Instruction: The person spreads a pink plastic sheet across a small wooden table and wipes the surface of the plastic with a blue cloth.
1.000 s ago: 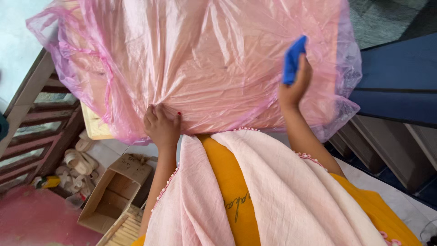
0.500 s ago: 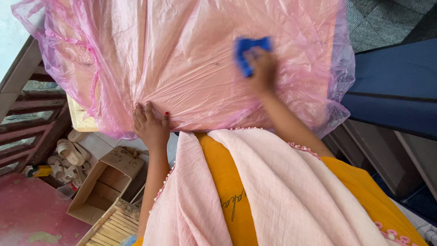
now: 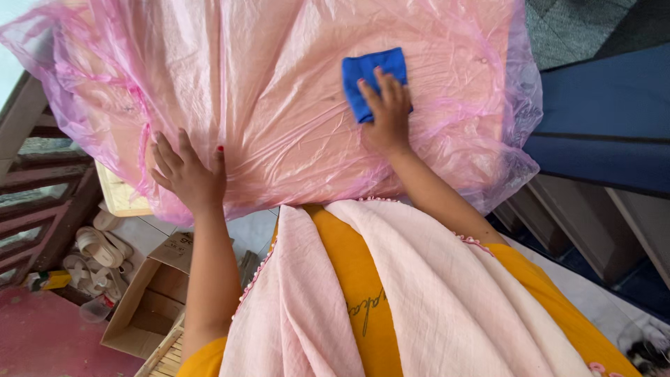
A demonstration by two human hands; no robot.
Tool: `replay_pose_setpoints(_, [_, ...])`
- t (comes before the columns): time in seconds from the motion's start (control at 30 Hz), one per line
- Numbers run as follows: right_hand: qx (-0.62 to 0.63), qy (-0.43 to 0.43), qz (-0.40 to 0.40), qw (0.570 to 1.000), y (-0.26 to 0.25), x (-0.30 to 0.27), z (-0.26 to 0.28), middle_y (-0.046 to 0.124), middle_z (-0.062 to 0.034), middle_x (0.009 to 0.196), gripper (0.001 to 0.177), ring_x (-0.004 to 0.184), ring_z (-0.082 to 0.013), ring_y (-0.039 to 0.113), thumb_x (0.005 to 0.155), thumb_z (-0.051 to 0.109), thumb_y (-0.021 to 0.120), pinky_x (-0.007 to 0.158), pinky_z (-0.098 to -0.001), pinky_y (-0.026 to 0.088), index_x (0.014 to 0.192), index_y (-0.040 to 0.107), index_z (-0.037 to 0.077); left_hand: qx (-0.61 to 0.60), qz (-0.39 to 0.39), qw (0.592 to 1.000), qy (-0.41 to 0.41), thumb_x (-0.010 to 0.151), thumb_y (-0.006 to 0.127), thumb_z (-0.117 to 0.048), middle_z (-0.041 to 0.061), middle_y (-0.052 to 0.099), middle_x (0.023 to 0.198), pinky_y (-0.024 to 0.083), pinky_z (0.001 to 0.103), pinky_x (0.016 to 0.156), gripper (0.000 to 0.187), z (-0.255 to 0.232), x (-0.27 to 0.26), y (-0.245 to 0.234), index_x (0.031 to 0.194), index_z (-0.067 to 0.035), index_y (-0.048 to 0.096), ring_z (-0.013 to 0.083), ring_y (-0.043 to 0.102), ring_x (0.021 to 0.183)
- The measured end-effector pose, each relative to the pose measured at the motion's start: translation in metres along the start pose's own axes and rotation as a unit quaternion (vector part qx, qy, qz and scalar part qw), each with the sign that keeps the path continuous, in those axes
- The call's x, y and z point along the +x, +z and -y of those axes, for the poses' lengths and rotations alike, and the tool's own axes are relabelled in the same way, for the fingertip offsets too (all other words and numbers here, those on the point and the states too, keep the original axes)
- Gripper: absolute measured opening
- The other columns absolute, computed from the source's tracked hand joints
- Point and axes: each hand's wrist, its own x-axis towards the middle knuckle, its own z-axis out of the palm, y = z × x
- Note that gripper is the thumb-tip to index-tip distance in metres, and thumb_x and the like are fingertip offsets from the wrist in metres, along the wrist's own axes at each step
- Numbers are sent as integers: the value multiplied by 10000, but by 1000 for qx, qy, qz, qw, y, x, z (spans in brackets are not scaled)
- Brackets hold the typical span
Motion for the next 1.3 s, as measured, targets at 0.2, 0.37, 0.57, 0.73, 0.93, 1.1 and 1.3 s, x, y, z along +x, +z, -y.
replay_pose_setpoints(0.2, [8,6,81,997,-35,-48,37,447,-155,1583,741,1419,-407,406,776,154,751,1182,-616,247,1491,562,163,-11,49,998,-30,953,599,-713,279,327,1637,130,672,1183,890,19,-30,5,1607,-126,454,474,227,1526])
replay_pose_setpoints(0.37, [3,21,96,995,-52,-73,49,543,-133,1479,665,1290,-386,497,710,93,702,1117,-554,340,1370,662,167,-18,104,992,-66,896,676,-673,225,296,1669,114,717,1179,832,18,-60,-24,1516,-145,508,431,218,1553])
replay_pose_setpoints(0.57, [73,-28,-6,997,-33,1,87,612,-89,1444,515,1252,-342,594,868,97,730,1095,-488,403,1378,660,119,-36,65,997,-11,959,678,-590,221,237,1703,90,737,1186,791,12,-7,-18,1575,-137,474,411,190,1576])
replay_pose_setpoints(0.73, [138,-201,153,958,18,7,178,609,-88,1438,431,1172,-326,587,868,180,696,1035,-506,418,1298,698,209,-22,98,995,24,1070,552,-587,208,203,1730,77,713,1206,757,-4,9,13,1659,-138,395,401,154,1598])
replay_pose_setpoints(0.93, [30,18,46,998,-11,-8,30,664,-180,1399,395,1250,-360,640,967,131,713,1043,-528,511,1360,686,160,-39,126,991,7,1015,537,-620,184,221,1712,90,690,1209,764,-9,10,5,1624,-174,416,389,162,1585])
replay_pose_setpoints(1.1, [-185,225,-109,950,-45,-28,-66,684,-147,1251,503,1106,-393,619,767,86,749,988,-513,475,1268,728,128,-39,111,993,14,1024,561,-611,189,231,1706,92,694,1205,762,-10,10,4,1630,-171,422,390,163,1577])
replay_pose_setpoints(1.3, [145,8,-73,987,26,25,78,686,-138,1202,368,1154,-383,635,864,63,706,989,-484,480,1230,672,37,-38,107,993,16,1034,572,-600,187,236,1714,98,691,1206,759,-6,7,9,1641,-176,406,385,168,1583])
